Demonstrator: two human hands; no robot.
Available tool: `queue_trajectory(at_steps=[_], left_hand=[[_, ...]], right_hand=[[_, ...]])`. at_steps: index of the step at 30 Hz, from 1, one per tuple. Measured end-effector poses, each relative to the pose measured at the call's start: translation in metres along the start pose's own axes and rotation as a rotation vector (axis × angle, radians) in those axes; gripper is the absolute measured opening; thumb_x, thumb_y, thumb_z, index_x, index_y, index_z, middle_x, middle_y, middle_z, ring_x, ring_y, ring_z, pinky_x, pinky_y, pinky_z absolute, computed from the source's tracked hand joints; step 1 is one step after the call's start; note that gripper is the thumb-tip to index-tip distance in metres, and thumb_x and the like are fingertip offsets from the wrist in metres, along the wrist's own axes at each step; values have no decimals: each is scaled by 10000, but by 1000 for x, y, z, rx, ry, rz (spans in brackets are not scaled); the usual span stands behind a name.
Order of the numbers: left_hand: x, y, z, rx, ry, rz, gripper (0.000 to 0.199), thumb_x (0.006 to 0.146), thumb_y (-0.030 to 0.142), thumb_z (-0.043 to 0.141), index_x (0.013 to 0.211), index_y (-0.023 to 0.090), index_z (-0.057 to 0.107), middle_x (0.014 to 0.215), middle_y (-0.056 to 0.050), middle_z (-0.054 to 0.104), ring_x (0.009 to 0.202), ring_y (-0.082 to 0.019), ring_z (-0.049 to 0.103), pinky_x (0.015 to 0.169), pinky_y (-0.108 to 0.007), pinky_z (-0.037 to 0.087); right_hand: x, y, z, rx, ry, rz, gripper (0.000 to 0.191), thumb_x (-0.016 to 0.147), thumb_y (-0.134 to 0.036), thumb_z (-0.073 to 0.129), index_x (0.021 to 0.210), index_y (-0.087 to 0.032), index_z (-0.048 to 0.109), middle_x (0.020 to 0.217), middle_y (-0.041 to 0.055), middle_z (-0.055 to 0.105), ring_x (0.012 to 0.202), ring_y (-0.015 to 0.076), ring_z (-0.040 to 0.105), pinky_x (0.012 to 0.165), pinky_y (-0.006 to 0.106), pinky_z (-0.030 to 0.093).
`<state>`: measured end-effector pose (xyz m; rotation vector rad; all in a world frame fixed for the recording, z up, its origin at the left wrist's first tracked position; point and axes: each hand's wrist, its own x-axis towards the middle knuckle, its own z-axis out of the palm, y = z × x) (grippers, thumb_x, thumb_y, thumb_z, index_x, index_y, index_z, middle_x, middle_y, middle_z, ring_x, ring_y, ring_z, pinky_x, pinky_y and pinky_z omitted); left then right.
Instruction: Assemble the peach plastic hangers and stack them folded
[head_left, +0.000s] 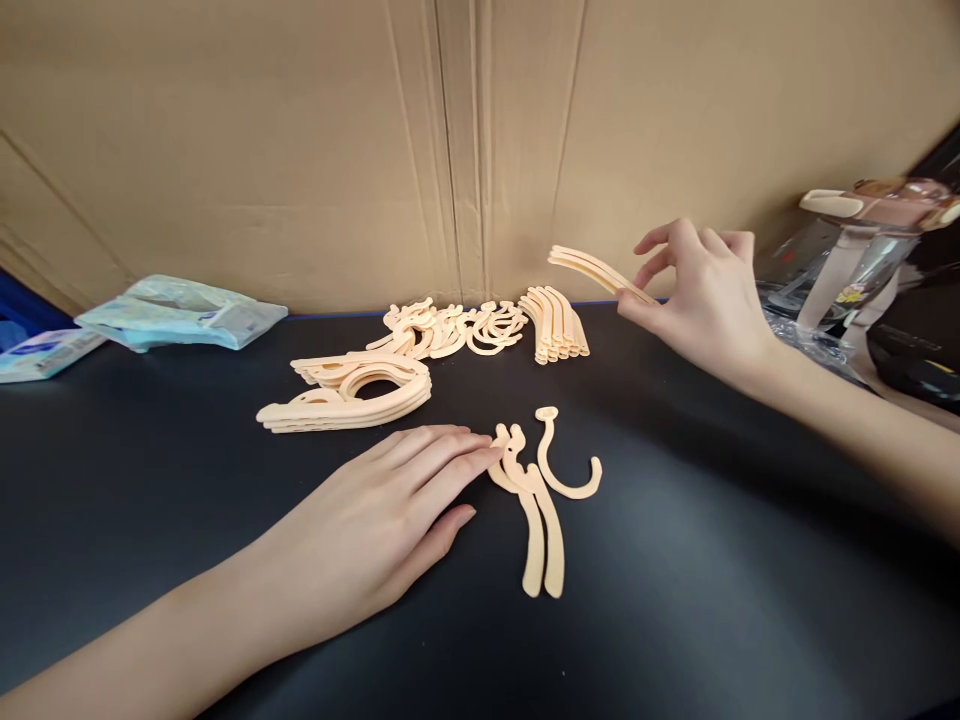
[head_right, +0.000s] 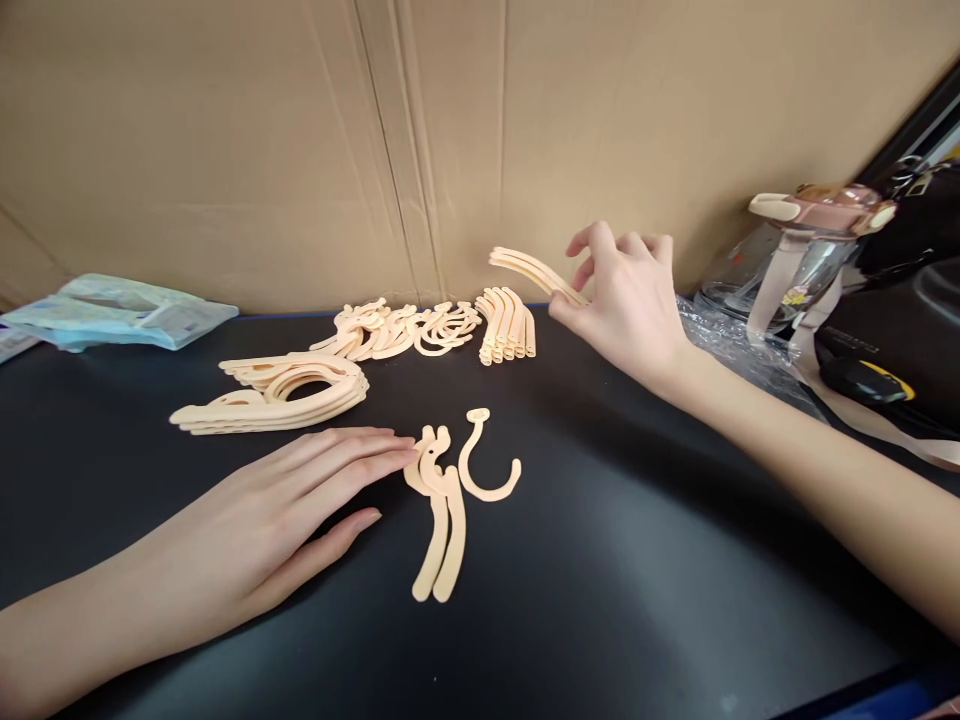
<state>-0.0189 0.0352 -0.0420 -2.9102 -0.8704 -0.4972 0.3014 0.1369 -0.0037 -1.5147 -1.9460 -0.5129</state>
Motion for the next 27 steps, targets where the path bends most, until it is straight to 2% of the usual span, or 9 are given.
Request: queue_trajectory(at_steps=[3,5,9,14,22,27], left_hand=[[1,1,-1,16,-7,24,375,1041,202,443,1405,153,518,1354,-89,640,1247,-229,588,1069,-353,481],[1,0,-2,20,-1,22,374,1040,208,446,1404,156,516,1350,-91,639,1246,-234,586,1069,-362,475],[-1,-2,-4,34,24,13,369,1037,224,456,1394,166,527,1336,-86,646,1249,-239,580,1120,-388,428],[-3,-4,-3,63,5,-20,326,1048,260,444,1337,191,578,1327,-72,642,1267,-244,559,1141,-418,406],[-3,-2,-5,88,-35,-39,335,1063,272,409,1343,196,577,1360,-72,624,1319,-242,527,1110,-412,453],[-3,-2,-5,66,-46,-49,337,1058,275,416,1341,202,584,1365,-73,620,1316,-245,528,1116,-421,453]], right_hand=[[-11,-15,-7,257,-52,-201,197,836,-336,560,1004,-243,517,946,65,701,977,294,635,913,449,436],[-21,-22,-5,418,-158,-351,149,839,-329,589,935,-245,513,968,58,687,935,267,630,870,417,479],[-36,-27,9,503,-258,-514,141,842,-212,593,967,-227,528,957,44,683,931,241,604,856,393,480],[-42,-28,20,439,-280,-511,145,874,-205,605,991,-218,520,982,51,697,949,242,606,867,397,448],[-44,-30,23,398,-325,-494,129,969,-298,609,1043,-212,547,1006,44,694,960,230,608,878,373,399],[-46,-31,24,390,-300,-498,169,994,-355,600,1060,-205,558,1039,51,694,967,229,614,865,359,383]])
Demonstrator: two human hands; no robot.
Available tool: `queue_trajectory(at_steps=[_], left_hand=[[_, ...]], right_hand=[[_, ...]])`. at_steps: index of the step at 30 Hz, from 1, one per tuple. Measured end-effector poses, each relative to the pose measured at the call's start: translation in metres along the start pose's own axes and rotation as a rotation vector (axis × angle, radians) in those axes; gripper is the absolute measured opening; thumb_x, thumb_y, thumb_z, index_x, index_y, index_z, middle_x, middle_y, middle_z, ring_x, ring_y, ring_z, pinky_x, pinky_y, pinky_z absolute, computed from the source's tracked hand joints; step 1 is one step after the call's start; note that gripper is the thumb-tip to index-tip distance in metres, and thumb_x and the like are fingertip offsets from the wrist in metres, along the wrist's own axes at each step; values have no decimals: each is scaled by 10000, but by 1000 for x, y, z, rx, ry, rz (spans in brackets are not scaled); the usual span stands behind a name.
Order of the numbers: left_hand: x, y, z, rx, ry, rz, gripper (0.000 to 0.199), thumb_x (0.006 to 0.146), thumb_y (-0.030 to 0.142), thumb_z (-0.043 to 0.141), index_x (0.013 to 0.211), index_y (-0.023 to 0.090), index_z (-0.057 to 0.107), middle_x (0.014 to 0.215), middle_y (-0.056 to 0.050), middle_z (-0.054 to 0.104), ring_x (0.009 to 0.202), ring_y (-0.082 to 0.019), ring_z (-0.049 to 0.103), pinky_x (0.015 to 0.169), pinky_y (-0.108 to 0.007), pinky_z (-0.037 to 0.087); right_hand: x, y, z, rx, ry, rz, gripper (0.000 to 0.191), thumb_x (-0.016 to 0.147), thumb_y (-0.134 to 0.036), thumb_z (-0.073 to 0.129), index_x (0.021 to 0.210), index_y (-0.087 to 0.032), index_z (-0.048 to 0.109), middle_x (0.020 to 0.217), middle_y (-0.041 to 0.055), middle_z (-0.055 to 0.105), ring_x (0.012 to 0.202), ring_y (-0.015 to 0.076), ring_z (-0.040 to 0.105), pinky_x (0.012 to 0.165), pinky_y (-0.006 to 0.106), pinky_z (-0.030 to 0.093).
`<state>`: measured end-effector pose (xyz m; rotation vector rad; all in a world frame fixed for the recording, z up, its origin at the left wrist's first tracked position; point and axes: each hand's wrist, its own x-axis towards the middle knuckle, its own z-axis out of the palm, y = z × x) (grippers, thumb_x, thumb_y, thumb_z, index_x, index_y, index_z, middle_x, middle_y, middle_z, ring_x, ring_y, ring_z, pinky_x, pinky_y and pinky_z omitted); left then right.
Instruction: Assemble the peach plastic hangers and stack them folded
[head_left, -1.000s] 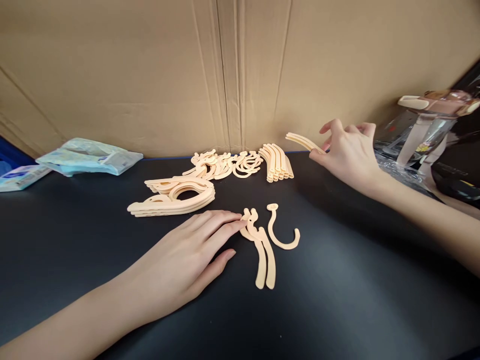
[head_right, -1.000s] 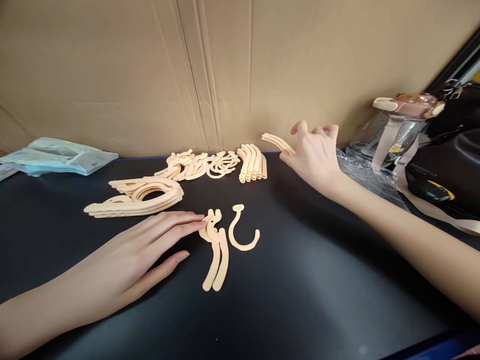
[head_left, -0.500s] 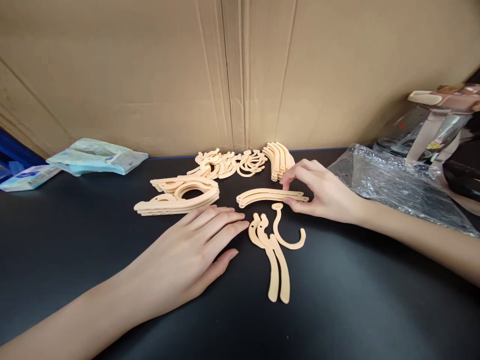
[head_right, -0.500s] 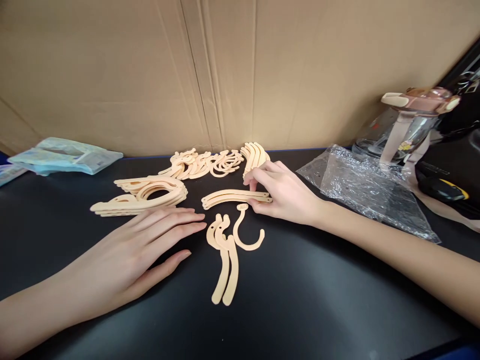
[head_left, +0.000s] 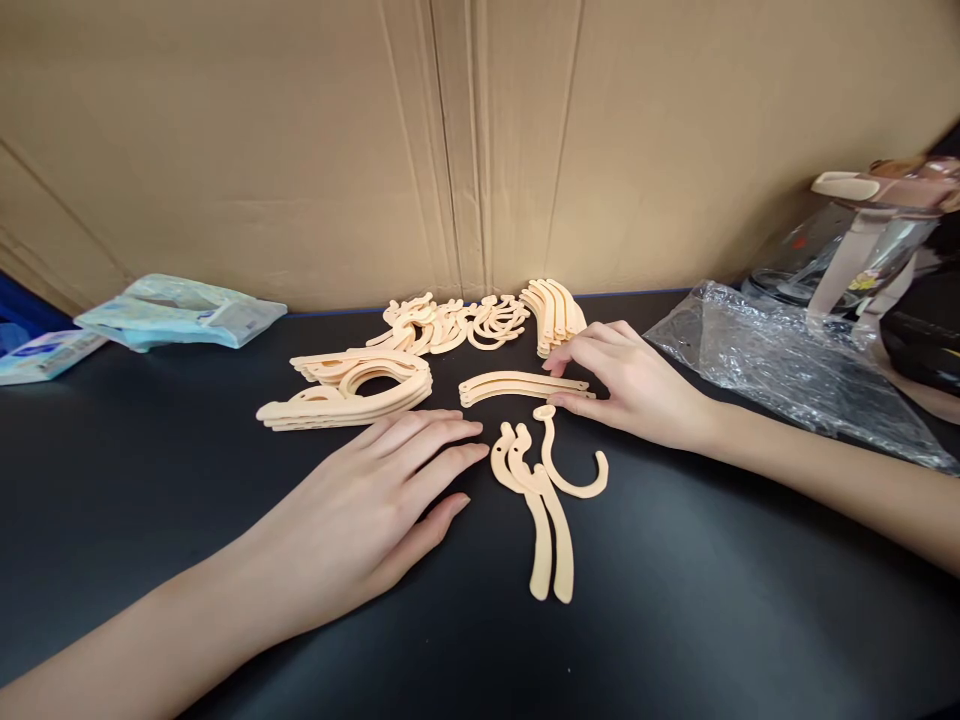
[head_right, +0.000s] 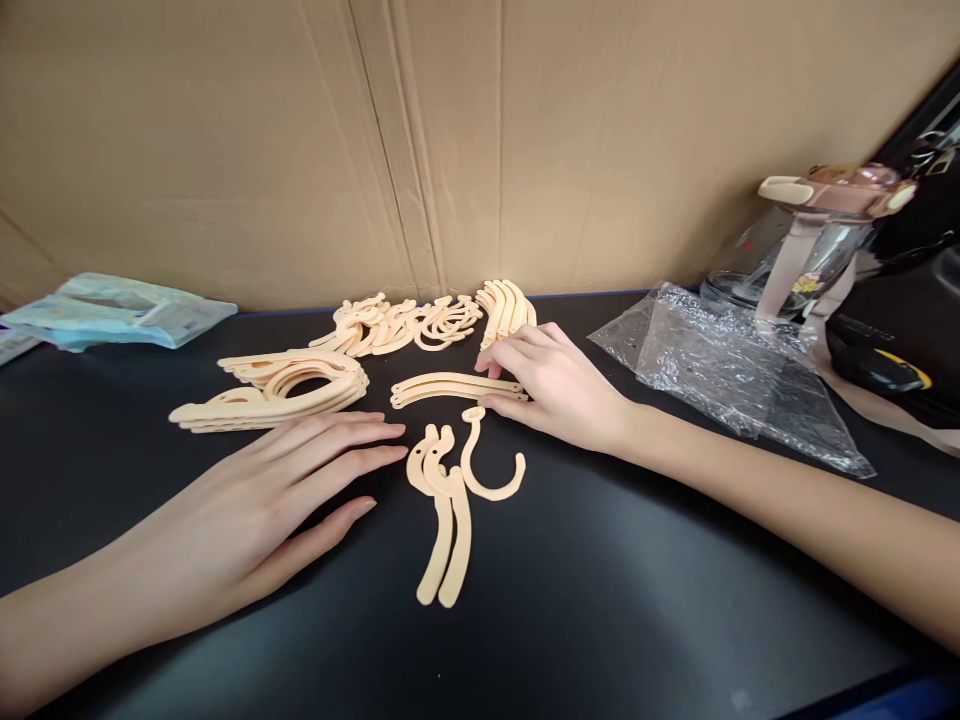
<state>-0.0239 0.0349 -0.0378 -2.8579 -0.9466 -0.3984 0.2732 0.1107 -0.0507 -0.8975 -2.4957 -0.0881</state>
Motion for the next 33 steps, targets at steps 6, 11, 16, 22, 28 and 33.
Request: queue_trajectory(at_steps=[6,11,16,22,28,33], left_hand=[[-1,-2,2,-13,28,15,330,1049,262,430,1327,209,598,1356,-74,626,1307,-248,539,1132,-418,444],[0,-2,3,25,45,55,329,1047,248,431,1332,192,585,1353,-77,628,1309,-243,532,1127,-404,442],[-2,0,0,-5,31,49,381,1069,368,416,1382,208,563,1416,-62,607,1334,-245,518,1153,-400,417],[-5,-3,1,-232,-77,147,623,1026,590,396,1567,285,351,1566,-48,477,1445,-274,429,1195,-439,378],[-5,-1,3,-216,-75,155,631,1026,612,364,1554,267,371,1544,-61,505,1399,-281,488,1173,-438,388],[-3,0,1,-187,-63,170,599,1035,592,374,1522,244,407,1542,-47,509,1394,-254,485,1166,-383,377]], right_hand=[[0,-6,-7,-68,100,-52,85,1017,-261,529,1045,-202,584,1029,55,710,969,231,619,846,377,397],[0,-14,-16,-189,69,-272,174,1019,-184,487,1026,-177,661,995,74,702,920,218,596,808,367,426],[-2,-26,-23,-318,-20,-509,269,1042,-136,445,1069,-155,712,1018,86,704,951,207,620,802,354,456],[-4,-41,-25,-443,-46,-607,252,1016,-71,475,1040,-94,724,974,107,704,883,206,644,771,357,468],[-5,-42,-20,-493,-63,-605,304,1021,-60,416,966,-105,711,1043,123,708,910,216,646,776,358,468],[-4,-37,-17,-469,-65,-581,374,1041,-54,319,997,-125,683,1061,105,715,922,203,650,786,339,471]])
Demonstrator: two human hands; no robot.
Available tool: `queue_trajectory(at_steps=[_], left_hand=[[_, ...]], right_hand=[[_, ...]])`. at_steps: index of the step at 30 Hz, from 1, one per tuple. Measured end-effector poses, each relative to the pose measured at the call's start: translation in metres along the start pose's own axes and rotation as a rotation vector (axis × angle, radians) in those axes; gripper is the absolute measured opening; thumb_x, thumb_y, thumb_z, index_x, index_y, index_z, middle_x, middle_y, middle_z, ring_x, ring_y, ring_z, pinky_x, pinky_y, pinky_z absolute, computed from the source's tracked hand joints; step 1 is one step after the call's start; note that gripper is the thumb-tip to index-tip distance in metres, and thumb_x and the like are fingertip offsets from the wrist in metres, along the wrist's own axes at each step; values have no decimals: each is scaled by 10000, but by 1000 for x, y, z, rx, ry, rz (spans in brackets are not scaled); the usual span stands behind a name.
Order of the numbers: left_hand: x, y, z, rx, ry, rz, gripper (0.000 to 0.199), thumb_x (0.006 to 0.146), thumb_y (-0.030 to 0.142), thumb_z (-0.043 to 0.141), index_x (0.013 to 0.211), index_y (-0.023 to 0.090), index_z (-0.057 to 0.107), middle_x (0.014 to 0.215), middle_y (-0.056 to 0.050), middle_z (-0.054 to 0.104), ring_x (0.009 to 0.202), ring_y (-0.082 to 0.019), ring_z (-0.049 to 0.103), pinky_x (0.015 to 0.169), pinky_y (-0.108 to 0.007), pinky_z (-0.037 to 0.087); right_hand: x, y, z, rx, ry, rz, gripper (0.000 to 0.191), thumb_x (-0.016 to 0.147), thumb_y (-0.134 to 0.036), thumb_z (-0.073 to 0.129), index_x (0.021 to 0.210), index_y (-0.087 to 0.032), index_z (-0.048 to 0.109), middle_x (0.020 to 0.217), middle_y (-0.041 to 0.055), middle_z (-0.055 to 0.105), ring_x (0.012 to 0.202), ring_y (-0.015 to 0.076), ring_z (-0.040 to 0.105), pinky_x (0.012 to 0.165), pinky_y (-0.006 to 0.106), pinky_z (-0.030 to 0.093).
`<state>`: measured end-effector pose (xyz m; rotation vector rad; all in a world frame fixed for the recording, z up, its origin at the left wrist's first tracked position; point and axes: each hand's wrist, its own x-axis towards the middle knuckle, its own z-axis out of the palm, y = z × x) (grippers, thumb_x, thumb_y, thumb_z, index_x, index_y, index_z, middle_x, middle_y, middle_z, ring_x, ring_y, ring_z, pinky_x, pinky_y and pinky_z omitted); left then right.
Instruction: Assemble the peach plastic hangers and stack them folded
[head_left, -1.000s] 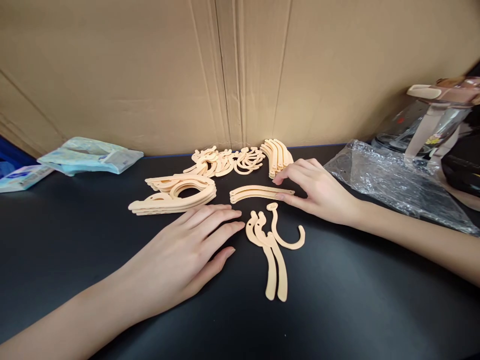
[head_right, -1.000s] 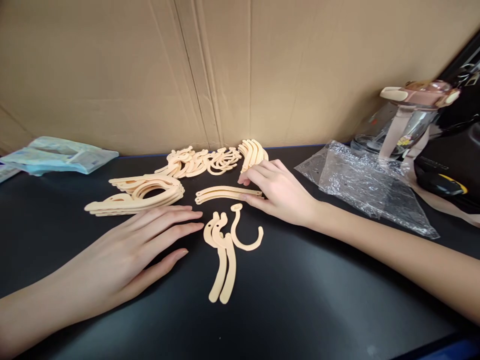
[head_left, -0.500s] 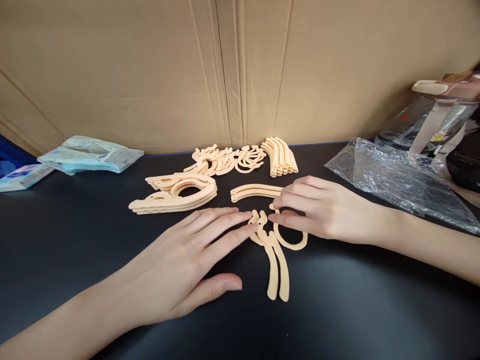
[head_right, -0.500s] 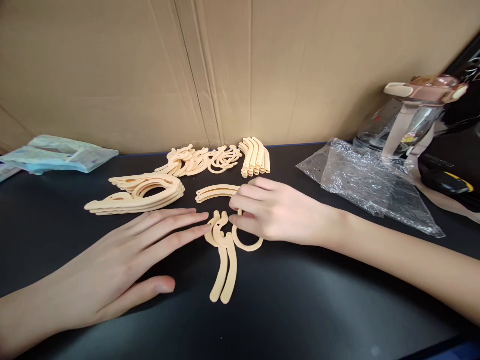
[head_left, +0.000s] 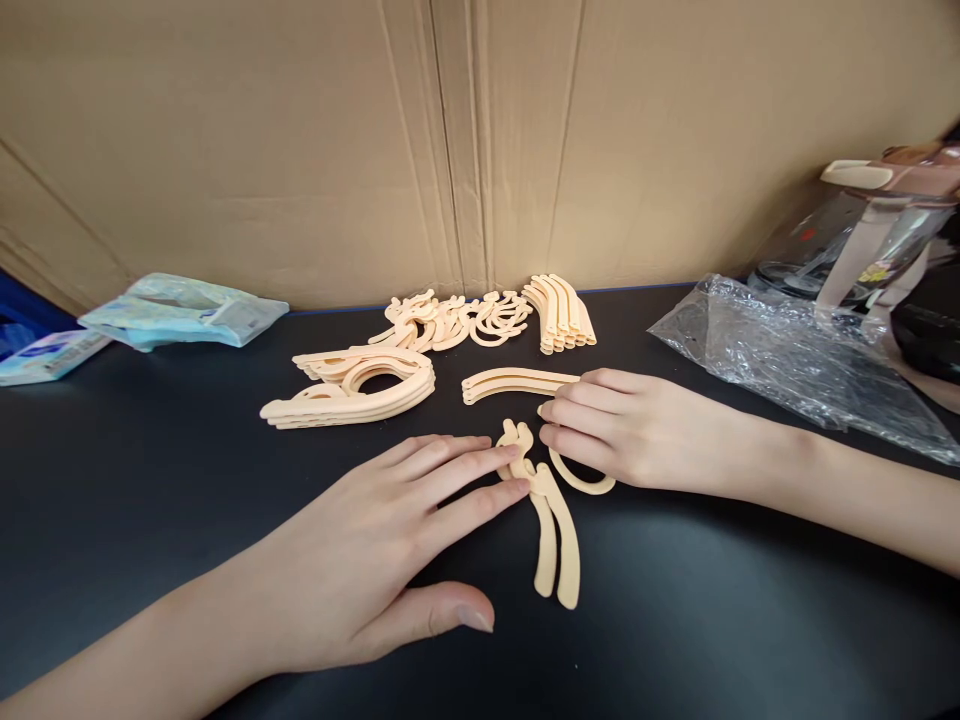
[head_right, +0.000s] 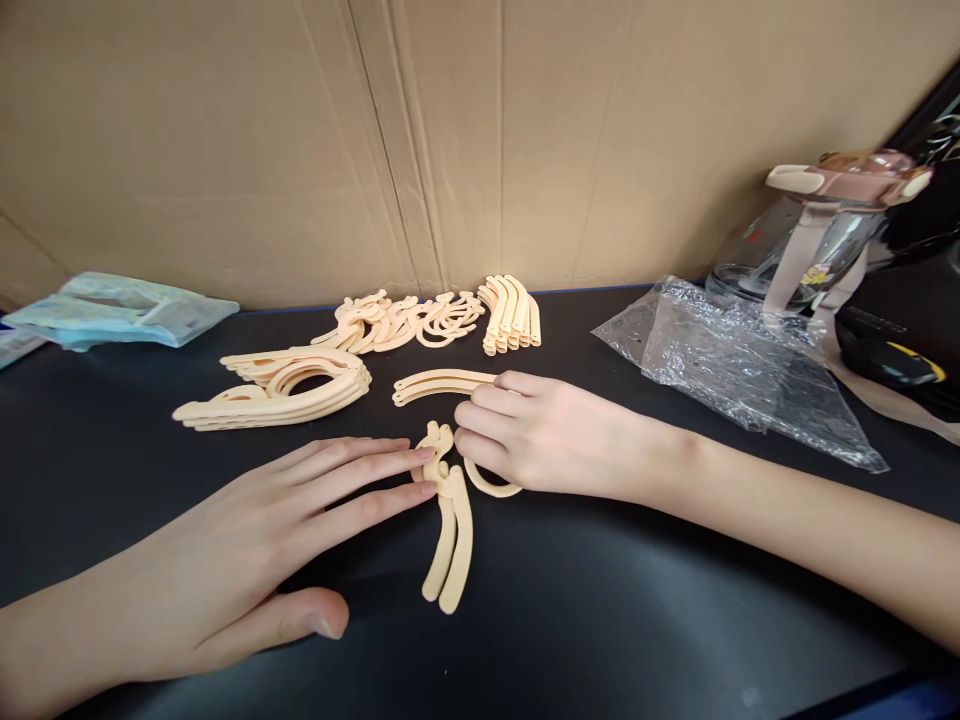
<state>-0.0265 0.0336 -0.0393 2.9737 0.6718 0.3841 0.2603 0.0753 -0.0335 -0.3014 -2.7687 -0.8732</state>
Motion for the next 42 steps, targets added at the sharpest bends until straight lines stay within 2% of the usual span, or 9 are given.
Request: queue_trajectory(at_steps=[4,9,14,19,24,28,35,39,42], left_hand=[[1,1,-2,-9,-7,8,587,1030,587,400,1498,234,431,1533,-47,519,1389,-245,484,1159,-365,380],[-1,4,-1,10,-11,2,578,1036,566,407,1509,235,416,1542,-46,503,1405,-251,453,1163,-369,380],[-1,4,2,9,-16,-48,554,1035,531,437,1523,271,411,1547,-70,478,1414,-297,429,1138,-433,417],[-2,3,2,-2,-21,-64,563,1035,517,446,1540,274,390,1511,-79,515,1388,-310,452,1133,-454,415],[-1,5,1,28,-45,-55,541,1050,523,408,1540,298,378,1532,-29,503,1397,-278,432,1127,-418,393],[-1,9,2,79,-36,-75,498,1067,537,340,1515,328,402,1560,41,474,1436,-223,376,1182,-370,285],[0,9,1,111,10,-21,497,1075,529,309,1490,280,423,1538,21,493,1415,-207,384,1200,-333,185],[6,8,-6,181,113,-59,438,1091,442,327,1424,196,471,1404,-45,581,1311,-215,467,1143,-339,279],[14,3,-11,333,192,-111,299,1077,304,403,1264,155,583,1176,-67,661,1103,-243,575,972,-377,405]], right_hand=[[-1,3,3,125,93,104,300,1050,-79,347,1036,-127,642,1017,86,714,912,199,636,798,333,467],[0,1,3,555,254,411,138,1040,-155,445,1028,-146,583,1028,95,656,948,190,594,840,327,460],[6,-4,-2,1147,208,812,180,1041,-323,501,947,-189,576,860,15,622,822,157,590,766,299,463],[9,-2,-1,1458,218,973,171,989,-324,581,892,-184,568,784,-5,637,765,139,595,771,291,444],[6,0,7,1476,279,1037,169,950,-331,632,912,-179,571,793,2,648,765,147,599,785,305,442],[5,-1,12,1441,359,1091,226,919,-379,679,892,-185,565,799,7,661,761,145,590,767,296,444],[5,-2,18,1476,454,1160,233,903,-370,698,885,-191,550,753,2,662,704,129,573,697,271,449],[4,-1,18,1444,486,1180,221,882,-354,712,897,-186,570,754,0,654,711,129,575,690,266,454],[3,0,19,1437,500,1182,211,879,-348,706,899,-183,576,755,-3,649,692,118,556,675,260,445]])
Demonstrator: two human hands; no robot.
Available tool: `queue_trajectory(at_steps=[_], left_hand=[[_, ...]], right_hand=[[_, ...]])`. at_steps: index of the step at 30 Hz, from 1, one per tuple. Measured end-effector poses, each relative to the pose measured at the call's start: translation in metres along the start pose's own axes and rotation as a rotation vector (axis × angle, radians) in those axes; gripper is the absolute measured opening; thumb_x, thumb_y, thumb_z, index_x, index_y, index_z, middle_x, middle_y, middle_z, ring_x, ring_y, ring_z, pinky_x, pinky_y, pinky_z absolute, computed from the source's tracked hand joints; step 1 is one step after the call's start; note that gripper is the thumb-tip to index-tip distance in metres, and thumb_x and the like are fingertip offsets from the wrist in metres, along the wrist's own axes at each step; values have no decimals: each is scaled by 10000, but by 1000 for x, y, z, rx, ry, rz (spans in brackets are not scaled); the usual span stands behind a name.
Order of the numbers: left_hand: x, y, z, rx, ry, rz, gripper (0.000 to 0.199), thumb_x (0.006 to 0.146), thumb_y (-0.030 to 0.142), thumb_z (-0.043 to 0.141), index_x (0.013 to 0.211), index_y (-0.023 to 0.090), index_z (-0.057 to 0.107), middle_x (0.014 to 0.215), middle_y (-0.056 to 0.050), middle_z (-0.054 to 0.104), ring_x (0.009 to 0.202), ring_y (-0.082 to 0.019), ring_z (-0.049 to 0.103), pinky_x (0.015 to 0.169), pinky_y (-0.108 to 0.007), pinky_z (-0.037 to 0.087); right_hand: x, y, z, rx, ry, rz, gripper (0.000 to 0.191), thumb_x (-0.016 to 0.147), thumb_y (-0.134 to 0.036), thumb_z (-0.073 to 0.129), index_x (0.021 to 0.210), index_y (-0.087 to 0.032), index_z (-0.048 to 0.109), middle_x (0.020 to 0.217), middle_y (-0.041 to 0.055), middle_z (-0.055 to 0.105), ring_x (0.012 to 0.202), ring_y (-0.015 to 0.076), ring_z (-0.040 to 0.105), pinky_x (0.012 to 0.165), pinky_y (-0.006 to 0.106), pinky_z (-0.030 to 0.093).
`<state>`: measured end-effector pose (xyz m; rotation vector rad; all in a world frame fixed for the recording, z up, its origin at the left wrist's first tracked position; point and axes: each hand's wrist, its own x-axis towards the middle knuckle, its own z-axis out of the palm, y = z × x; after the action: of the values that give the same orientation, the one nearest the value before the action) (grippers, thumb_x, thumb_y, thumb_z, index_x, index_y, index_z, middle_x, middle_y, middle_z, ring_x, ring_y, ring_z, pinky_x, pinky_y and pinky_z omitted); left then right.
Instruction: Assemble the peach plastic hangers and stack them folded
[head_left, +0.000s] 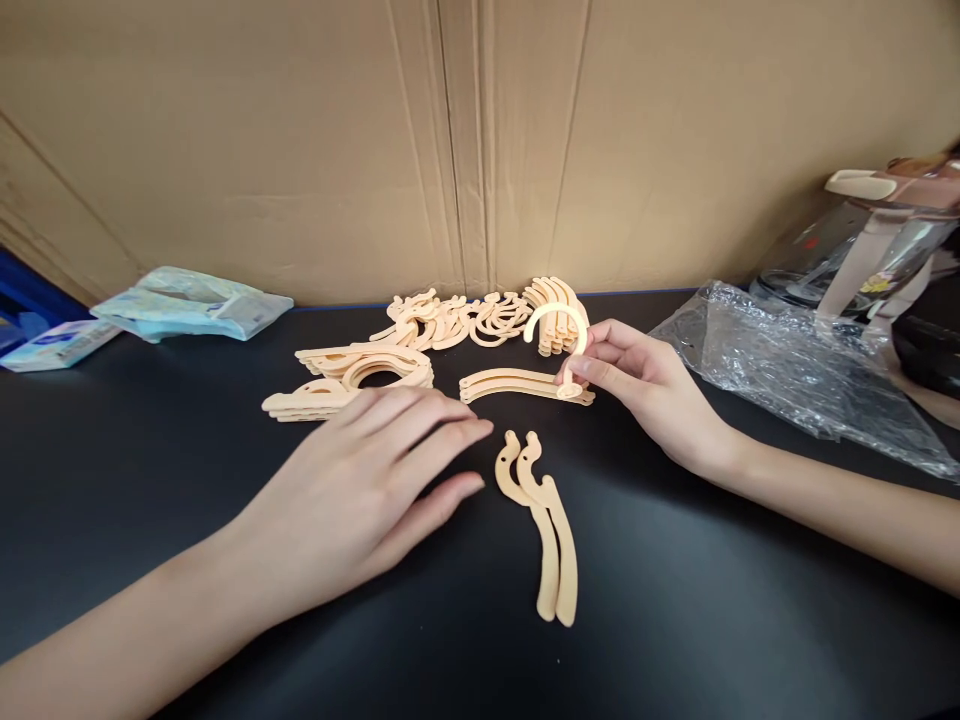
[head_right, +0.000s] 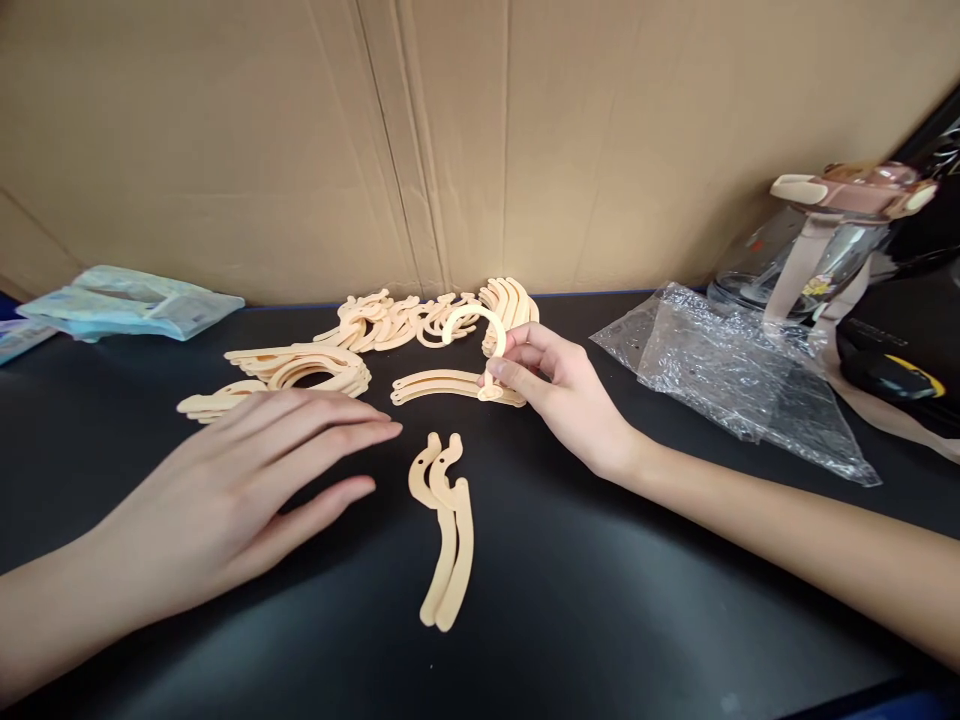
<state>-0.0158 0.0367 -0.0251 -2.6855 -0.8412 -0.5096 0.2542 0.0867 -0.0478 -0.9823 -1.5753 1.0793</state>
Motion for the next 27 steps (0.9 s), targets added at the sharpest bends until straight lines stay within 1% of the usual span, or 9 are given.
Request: queue_trajectory(at_steps=[2,5,8,11,15,20,23,27], left_hand=[[7,-4,2,125,14,-8,255,1053,237,429,1148,130,640,1055,-79,674,1006,-276,603,870,-410,440],[18,-10,9,251,-6,-14,261,1027,187,433,1042,103,679,972,-98,668,948,-305,624,773,-430,476],[30,-14,17,314,-63,-45,202,987,195,515,951,107,693,885,-85,647,872,-291,626,736,-424,502],[42,-16,22,340,-95,-75,194,950,231,590,832,106,682,817,-91,630,847,-301,617,744,-433,514],[55,-14,23,336,-145,-89,224,940,257,609,788,108,678,781,-99,643,836,-307,612,738,-428,514],[62,-6,23,285,-214,-131,251,950,258,548,769,132,667,770,-101,653,845,-300,616,760,-411,510],[62,-2,21,240,-215,-214,236,946,262,521,753,165,617,756,-85,642,794,-271,616,691,-366,486],[58,-2,14,132,-196,-363,221,977,278,460,790,198,544,699,-21,622,600,-192,574,527,-299,402]], right_hand=[[1,1,0,10,-5,1,213,878,-353,701,898,-182,575,758,-2,649,685,116,549,664,259,439],[1,2,0,24,4,3,212,873,-354,699,893,-185,573,767,4,655,698,122,557,662,262,440],[2,4,0,54,24,-9,190,875,-330,692,885,-189,565,758,-2,652,699,122,565,674,263,451],[2,3,0,75,39,-35,154,891,-302,665,878,-195,555,758,-7,649,705,121,572,680,261,458],[2,3,-1,52,64,-71,123,911,-282,628,859,-203,548,791,-2,657,739,131,585,706,276,468],[1,2,0,63,67,-74,134,923,-288,616,854,-216,527,812,-7,655,762,135,589,742,289,469],[1,2,0,63,110,-105,132,931,-297,599,862,-228,510,803,-14,648,781,144,609,793,306,484],[4,3,-2,43,246,-145,80,929,-286,572,892,-244,514,837,-6,640,842,162,619,836,319,495]])
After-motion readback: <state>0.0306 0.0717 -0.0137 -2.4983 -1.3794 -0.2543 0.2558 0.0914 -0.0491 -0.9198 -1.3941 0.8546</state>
